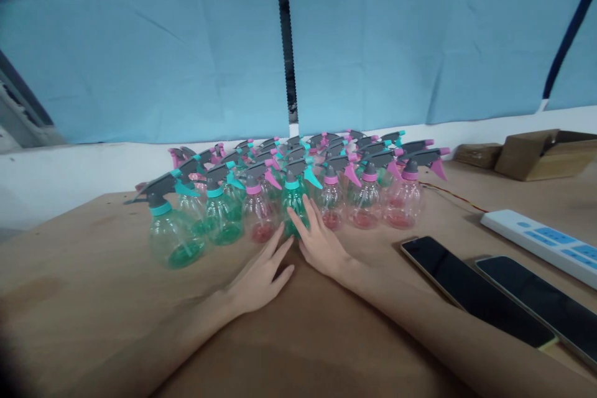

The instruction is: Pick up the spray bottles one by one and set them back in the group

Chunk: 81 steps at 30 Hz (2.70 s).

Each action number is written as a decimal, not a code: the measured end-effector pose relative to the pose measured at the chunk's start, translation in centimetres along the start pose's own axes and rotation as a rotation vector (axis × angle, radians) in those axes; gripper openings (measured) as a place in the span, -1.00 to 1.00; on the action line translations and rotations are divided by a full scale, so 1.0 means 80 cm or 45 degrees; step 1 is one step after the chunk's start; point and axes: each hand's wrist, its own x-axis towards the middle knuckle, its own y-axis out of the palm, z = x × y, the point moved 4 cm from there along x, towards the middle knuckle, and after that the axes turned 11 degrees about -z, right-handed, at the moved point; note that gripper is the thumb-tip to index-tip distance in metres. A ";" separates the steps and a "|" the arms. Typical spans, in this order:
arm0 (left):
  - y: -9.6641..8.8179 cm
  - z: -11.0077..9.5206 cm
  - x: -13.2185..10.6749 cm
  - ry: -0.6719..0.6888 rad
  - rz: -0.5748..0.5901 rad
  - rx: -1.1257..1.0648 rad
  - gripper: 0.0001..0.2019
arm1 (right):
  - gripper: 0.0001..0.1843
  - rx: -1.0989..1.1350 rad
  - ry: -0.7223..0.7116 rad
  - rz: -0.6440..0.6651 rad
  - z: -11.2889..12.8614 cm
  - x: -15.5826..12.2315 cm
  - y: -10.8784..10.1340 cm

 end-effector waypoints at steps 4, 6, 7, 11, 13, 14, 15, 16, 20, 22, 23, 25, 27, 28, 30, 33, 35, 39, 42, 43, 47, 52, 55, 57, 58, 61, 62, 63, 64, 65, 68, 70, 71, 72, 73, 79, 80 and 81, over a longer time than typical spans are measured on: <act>-0.001 0.002 -0.005 -0.020 0.068 0.028 -0.46 | -0.19 0.108 0.070 0.127 -0.001 -0.025 -0.004; 0.000 0.002 -0.008 -0.003 0.141 0.060 -0.47 | -0.27 0.145 0.134 0.231 -0.003 -0.040 -0.009; 0.000 0.001 -0.010 0.013 0.173 0.076 -0.47 | -0.32 0.156 0.148 0.288 -0.002 -0.047 -0.012; -0.002 0.000 -0.014 0.094 0.210 0.117 -0.48 | -0.43 0.177 0.032 0.527 0.008 -0.065 -0.025; -0.003 -0.001 -0.016 0.148 0.227 0.125 -0.49 | -0.45 0.184 -0.024 0.607 0.013 -0.067 -0.030; -0.003 -0.002 -0.017 0.172 0.240 0.129 -0.50 | -0.46 0.195 -0.034 0.633 0.014 -0.067 -0.032; -0.003 -0.002 -0.017 0.189 0.252 0.135 -0.50 | -0.46 0.206 -0.029 0.648 0.015 -0.066 -0.033; -0.003 -0.002 -0.018 0.201 0.261 0.140 -0.50 | -0.46 0.217 -0.017 0.656 0.015 -0.065 -0.034; -0.003 -0.003 -0.018 0.214 0.265 0.150 -0.51 | -0.47 0.241 0.033 0.671 0.012 -0.064 -0.034; -0.003 -0.003 -0.018 0.213 0.262 0.146 -0.51 | -0.47 0.245 0.045 0.664 0.011 -0.065 -0.034; -0.003 -0.002 -0.019 0.213 0.261 0.141 -0.52 | -0.47 0.251 0.048 0.659 0.011 -0.065 -0.034; -0.004 -0.002 -0.020 0.219 0.259 0.130 -0.52 | -0.48 0.263 0.049 0.642 0.012 -0.065 -0.035; -0.006 -0.001 -0.020 0.226 0.252 0.124 -0.52 | -0.49 0.273 0.043 0.625 0.012 -0.065 -0.036; -0.006 -0.001 -0.020 0.227 0.247 0.123 -0.53 | -0.49 0.277 0.042 0.617 0.012 -0.065 -0.036; -0.006 0.000 -0.020 0.231 0.237 0.123 -0.53 | -0.49 0.281 0.041 0.609 0.011 -0.064 -0.036; -0.004 0.001 -0.019 0.235 0.221 0.125 -0.54 | -0.49 0.280 0.034 0.614 0.010 -0.064 -0.035; -0.003 0.001 -0.018 0.234 0.217 0.127 -0.53 | -0.49 0.274 0.023 0.620 0.011 -0.064 -0.035; -0.004 0.000 -0.018 0.230 0.230 0.133 -0.53 | -0.49 0.268 0.010 0.608 0.012 -0.064 -0.035; -0.004 -0.001 -0.019 0.232 0.228 0.131 -0.53 | -0.50 0.283 0.006 0.574 0.011 -0.064 -0.035; -0.004 -0.001 -0.019 0.234 0.227 0.130 -0.53 | -0.50 0.289 0.005 0.569 0.011 -0.065 -0.035; -0.003 0.001 -0.021 0.236 0.221 0.126 -0.54 | -0.49 0.299 0.019 0.571 0.010 -0.066 -0.034; -0.003 0.001 -0.020 0.238 0.216 0.126 -0.53 | -0.49 0.290 0.027 0.599 0.012 -0.065 -0.034; -0.004 0.000 -0.019 0.240 0.220 0.136 -0.54 | -0.49 0.280 0.024 0.597 0.012 -0.064 -0.035; -0.004 -0.001 -0.019 0.240 0.221 0.140 -0.54 | -0.49 0.279 0.018 0.594 0.012 -0.064 -0.035; -0.005 -0.001 -0.018 0.239 0.221 0.140 -0.54 | -0.49 0.281 0.016 0.592 0.012 -0.064 -0.035; -0.005 -0.001 -0.019 0.242 0.208 0.120 -0.55 | -0.49 0.284 0.014 0.572 0.011 -0.064 -0.035; -0.005 -0.002 -0.019 0.240 0.191 0.109 -0.55 | -0.50 0.279 0.008 0.559 0.011 -0.063 -0.036; -0.006 -0.002 -0.019 0.230 0.165 0.099 -0.57 | -0.51 0.267 -0.013 0.549 0.012 -0.062 -0.037; -0.007 -0.002 -0.019 0.212 0.133 0.091 -0.58 | -0.52 0.247 -0.054 0.545 0.014 -0.060 -0.039; -0.008 -0.003 -0.019 0.190 0.098 0.086 -0.60 | -0.55 0.222 -0.115 0.544 0.016 -0.058 -0.043; -0.011 -0.005 -0.019 0.150 0.017 0.069 -0.65 | -0.59 0.119 -0.341 0.465 0.023 -0.041 -0.067; -0.011 -0.006 -0.018 0.153 -0.007 0.049 -0.66 | -0.59 0.070 -0.406 0.253 0.021 -0.016 -0.099; -0.012 -0.006 -0.018 0.155 -0.015 0.038 -0.66 | -0.59 0.060 -0.388 0.090 0.016 0.003 -0.119; -0.012 -0.005 -0.018 0.155 -0.017 0.029 -0.66 | -0.60 0.065 -0.347 -0.049 0.008 0.024 -0.137; -0.011 -0.005 -0.018 0.155 -0.014 0.023 -0.66 | -0.62 0.045 -0.258 -0.188 -0.006 0.049 -0.155; -0.008 -0.004 -0.018 0.123 0.044 0.050 -0.64 | -0.61 -0.454 0.093 0.031 -0.134 0.206 -0.152; -0.008 -0.004 -0.017 0.111 0.052 0.052 -0.63 | -0.62 -0.484 0.115 0.121 -0.156 0.223 -0.140; -0.008 -0.004 -0.017 0.101 0.058 0.053 -0.63 | -0.64 -0.502 0.136 0.187 -0.177 0.237 -0.128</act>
